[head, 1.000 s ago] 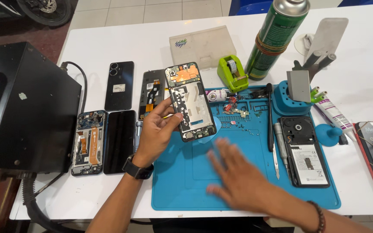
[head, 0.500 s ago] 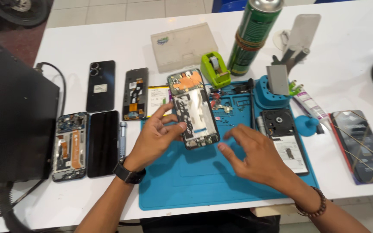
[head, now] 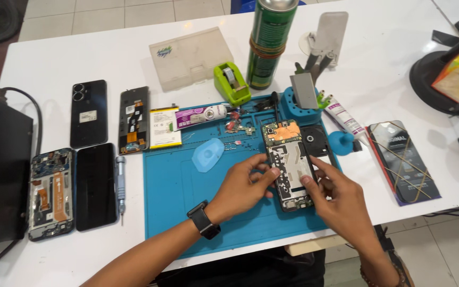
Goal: The person cleans the interior of a disassembled smartphone using compressed air and a brush. They handle the phone frame, back cover, and screen, spraying and brushing each part before placing them on the workbench.
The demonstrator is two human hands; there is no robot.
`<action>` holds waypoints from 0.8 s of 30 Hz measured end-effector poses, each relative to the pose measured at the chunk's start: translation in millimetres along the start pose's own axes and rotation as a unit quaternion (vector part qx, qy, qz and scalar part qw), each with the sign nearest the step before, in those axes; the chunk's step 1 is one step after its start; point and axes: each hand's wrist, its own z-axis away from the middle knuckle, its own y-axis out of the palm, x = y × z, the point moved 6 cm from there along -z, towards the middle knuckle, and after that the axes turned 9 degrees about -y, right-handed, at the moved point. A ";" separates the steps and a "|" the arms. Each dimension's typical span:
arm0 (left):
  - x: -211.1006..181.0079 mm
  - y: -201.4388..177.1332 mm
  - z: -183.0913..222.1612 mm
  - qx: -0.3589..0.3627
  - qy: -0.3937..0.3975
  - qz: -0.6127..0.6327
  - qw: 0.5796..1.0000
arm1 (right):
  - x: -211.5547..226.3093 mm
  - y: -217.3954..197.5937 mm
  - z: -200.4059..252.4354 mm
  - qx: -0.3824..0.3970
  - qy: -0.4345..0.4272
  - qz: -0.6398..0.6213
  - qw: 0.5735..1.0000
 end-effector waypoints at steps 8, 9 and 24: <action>0.7 27.7 -25.1 0.006 -0.016 0.017 1.000 | -17.5 -24.8 7.9 -0.096 -0.040 0.070 0.992; 0.2 29.4 -26.7 0.000 -0.021 0.011 1.000 | -19.4 -26.6 7.4 -0.102 -0.038 0.072 0.991; -17.4 -50.1 11.3 -0.054 -0.035 0.069 0.996 | -25.4 -16.5 5.0 0.038 -0.006 0.194 0.980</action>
